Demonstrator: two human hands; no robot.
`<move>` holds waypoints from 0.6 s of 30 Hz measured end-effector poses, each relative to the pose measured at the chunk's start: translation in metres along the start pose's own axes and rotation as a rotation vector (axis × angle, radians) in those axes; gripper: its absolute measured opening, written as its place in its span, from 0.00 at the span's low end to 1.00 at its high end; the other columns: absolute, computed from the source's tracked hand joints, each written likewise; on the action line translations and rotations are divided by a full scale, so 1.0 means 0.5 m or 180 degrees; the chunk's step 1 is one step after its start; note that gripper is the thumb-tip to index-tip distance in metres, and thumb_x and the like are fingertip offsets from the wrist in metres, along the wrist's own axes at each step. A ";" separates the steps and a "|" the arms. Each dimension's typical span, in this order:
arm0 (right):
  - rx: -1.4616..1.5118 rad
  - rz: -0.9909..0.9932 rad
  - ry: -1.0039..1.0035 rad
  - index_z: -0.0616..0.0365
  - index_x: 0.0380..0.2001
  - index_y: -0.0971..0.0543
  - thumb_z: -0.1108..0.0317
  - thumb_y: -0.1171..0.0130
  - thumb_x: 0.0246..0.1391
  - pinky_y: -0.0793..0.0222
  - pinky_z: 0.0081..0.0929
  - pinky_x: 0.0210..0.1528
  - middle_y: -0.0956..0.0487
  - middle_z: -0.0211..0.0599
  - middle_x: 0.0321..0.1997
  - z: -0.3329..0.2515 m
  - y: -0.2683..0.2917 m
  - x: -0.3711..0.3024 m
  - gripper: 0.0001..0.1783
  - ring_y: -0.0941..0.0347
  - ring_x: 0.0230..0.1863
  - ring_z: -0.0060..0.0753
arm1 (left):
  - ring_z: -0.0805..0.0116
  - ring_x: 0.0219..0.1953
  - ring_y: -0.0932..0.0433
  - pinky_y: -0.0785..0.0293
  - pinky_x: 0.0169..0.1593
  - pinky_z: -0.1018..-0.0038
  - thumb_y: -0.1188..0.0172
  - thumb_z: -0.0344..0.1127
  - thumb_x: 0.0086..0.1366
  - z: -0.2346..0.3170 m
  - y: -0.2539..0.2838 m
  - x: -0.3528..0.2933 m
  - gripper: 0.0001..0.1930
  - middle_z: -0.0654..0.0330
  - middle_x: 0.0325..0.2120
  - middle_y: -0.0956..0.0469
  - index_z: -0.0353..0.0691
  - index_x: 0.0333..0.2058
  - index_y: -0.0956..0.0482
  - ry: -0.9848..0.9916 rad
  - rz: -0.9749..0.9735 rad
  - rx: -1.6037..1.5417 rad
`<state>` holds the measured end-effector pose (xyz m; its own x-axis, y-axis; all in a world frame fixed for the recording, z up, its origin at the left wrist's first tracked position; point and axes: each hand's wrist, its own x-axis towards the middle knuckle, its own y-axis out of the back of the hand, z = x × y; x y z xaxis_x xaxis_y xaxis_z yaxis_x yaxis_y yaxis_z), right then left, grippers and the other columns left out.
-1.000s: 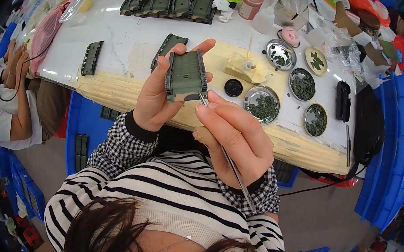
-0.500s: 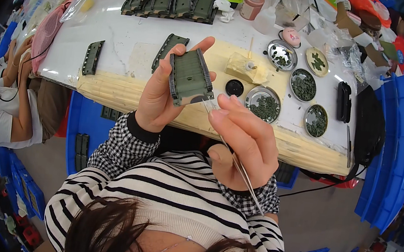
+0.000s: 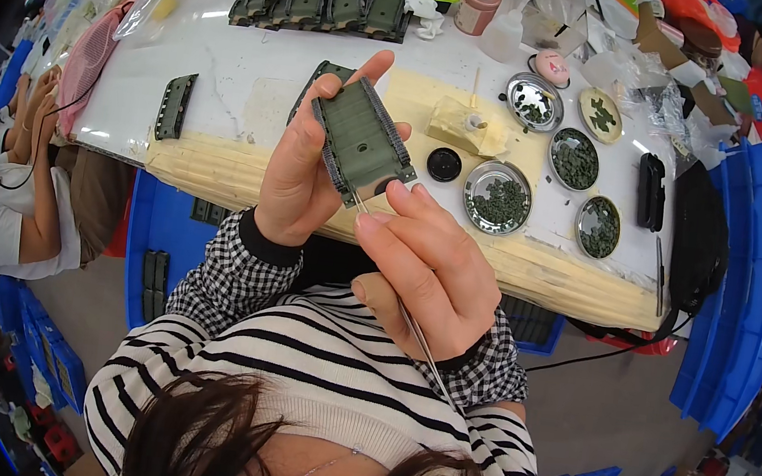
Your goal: Assembling small plastic toy parts at a workbench using hands and a thin metal tool.
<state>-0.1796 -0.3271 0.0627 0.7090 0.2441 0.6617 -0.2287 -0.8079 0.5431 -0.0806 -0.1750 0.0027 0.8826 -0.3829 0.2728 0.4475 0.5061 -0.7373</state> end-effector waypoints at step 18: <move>-0.0084 0.0059 0.0062 0.63 0.47 0.23 0.75 0.39 0.50 0.29 0.46 0.57 0.25 0.43 0.44 0.004 -0.009 0.001 0.18 0.27 0.53 0.51 | 0.52 0.52 0.26 0.21 0.50 0.63 0.38 0.50 0.61 -0.004 -0.002 -0.002 0.21 0.54 0.65 0.49 0.52 0.47 0.34 -0.0176 0.0072 0.0052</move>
<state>-0.1770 -0.3247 0.0595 0.6913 0.2397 0.6816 -0.2593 -0.7982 0.5438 -0.0821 -0.1769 0.0019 0.8989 -0.3282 0.2901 0.4291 0.5269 -0.7336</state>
